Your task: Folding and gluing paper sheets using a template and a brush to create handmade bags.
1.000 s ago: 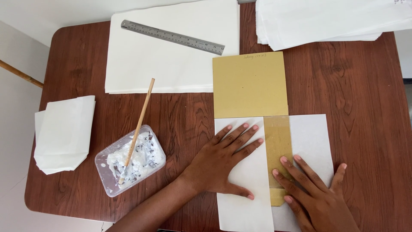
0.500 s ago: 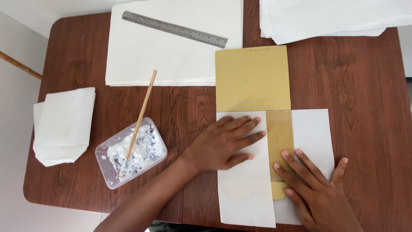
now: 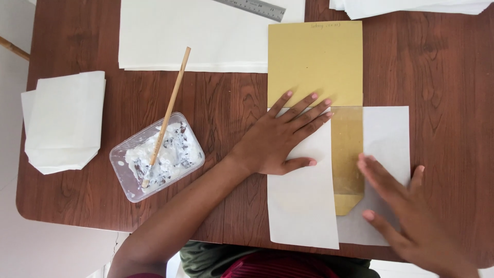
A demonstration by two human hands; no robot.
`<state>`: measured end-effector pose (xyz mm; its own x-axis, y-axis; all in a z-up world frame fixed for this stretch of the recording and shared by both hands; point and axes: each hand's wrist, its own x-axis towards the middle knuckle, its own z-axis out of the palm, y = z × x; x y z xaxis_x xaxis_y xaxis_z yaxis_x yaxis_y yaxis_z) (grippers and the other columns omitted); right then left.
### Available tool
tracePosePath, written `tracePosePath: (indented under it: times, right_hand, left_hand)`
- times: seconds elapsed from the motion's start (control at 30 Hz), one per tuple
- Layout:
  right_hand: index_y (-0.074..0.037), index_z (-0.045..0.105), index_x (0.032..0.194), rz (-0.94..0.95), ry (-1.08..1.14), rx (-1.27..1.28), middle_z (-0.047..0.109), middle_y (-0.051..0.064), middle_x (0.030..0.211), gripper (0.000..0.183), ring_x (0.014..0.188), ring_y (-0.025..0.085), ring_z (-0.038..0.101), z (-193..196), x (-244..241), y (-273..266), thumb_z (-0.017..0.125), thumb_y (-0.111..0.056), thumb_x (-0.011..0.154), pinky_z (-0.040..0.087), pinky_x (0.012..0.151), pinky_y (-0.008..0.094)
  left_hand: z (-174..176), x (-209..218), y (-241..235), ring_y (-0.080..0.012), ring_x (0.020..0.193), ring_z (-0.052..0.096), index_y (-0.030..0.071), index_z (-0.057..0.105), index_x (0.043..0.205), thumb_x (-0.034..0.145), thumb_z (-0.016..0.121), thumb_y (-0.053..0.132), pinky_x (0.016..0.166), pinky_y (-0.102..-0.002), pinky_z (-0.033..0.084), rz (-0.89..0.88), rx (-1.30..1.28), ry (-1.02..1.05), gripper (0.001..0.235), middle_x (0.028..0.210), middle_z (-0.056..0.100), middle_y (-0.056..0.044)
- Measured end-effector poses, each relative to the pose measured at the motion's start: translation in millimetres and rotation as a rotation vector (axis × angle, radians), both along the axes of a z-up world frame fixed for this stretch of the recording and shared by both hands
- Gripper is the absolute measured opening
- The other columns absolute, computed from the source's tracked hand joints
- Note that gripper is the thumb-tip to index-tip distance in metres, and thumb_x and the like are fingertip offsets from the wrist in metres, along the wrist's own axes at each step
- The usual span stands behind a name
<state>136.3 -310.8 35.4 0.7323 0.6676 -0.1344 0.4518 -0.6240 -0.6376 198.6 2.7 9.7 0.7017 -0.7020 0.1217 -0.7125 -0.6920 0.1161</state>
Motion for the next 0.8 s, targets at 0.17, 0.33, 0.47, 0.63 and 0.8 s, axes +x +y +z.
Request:
tracePosePath:
  times: [0.17, 0.33, 0.47, 0.63, 0.8]
  right_hand:
    - [-0.004, 0.054, 0.143, -0.029, -0.26, 0.112, 0.049, 0.015, 0.159, 0.058, 0.139, 0.026, 0.052, 40, 14, 6, 0.055, -0.027, 0.09, 0.02, 0.13, 0.065]
    - [-0.011, 0.046, 0.148, 0.339, -0.742, 0.007, 0.041, 0.016, 0.16, 0.066, 0.148, 0.039, 0.039, 34, 35, 55, 0.041, -0.056, 0.099, 0.019, 0.126, 0.066]
    - [-0.015, 0.03, 0.163, 0.701, -0.931, -0.08, 0.028, 0.005, 0.169, 0.105, 0.158, 0.025, 0.015, 12, 42, 103, 0.015, -0.092, 0.093, -0.01, 0.126, 0.06]
    - [-0.009, 0.024, 0.162, 0.808, -0.762, -0.042, 0.021, 0.007, 0.173, 0.115, 0.16, 0.022, 0.017, 16, 33, 106, 0.033, -0.096, 0.087, 0.014, 0.126, 0.043]
    - [-0.021, 0.026, 0.162, 0.892, -0.698, -0.065, 0.02, 0.007, 0.174, 0.114, 0.162, 0.02, 0.019, 8, 31, 91, 0.046, -0.103, 0.086, 0.017, 0.13, 0.03]
  left_hand:
    - [-2, 0, 1, -0.0239, 0.162, 0.008, 0.013, 0.017, 0.167, 0.104, 0.025, 0.074, 0.132, -0.05, 0.003, 0.028, 0.078, 0.0, 0.088, 0.175, 0.013, -0.003]
    - [-9, 5, 1, -0.0237, 0.162, 0.014, 0.015, 0.021, 0.167, 0.102, 0.039, 0.077, 0.131, -0.05, 0.01, 0.019, 0.067, -0.01, 0.092, 0.174, 0.013, -0.003]
    - [0, 4, 2, -0.0216, 0.161, 0.004, 0.017, 0.016, 0.169, 0.1, 0.022, 0.081, 0.13, -0.048, 0.002, 0.029, 0.16, 0.019, 0.094, 0.174, 0.004, -0.001]
    - [2, 2, 5, -0.0209, 0.162, 0.007, 0.017, 0.02, 0.168, 0.108, 0.041, 0.064, 0.133, -0.048, 0.004, 0.038, 0.071, 0.043, 0.079, 0.174, 0.01, 0.0]
    - [-3, 3, 6, -0.0223, 0.163, 0.011, 0.016, 0.023, 0.168, 0.104, 0.04, 0.081, 0.133, -0.048, 0.005, 0.025, 0.029, 0.02, 0.092, 0.174, 0.015, -0.001]
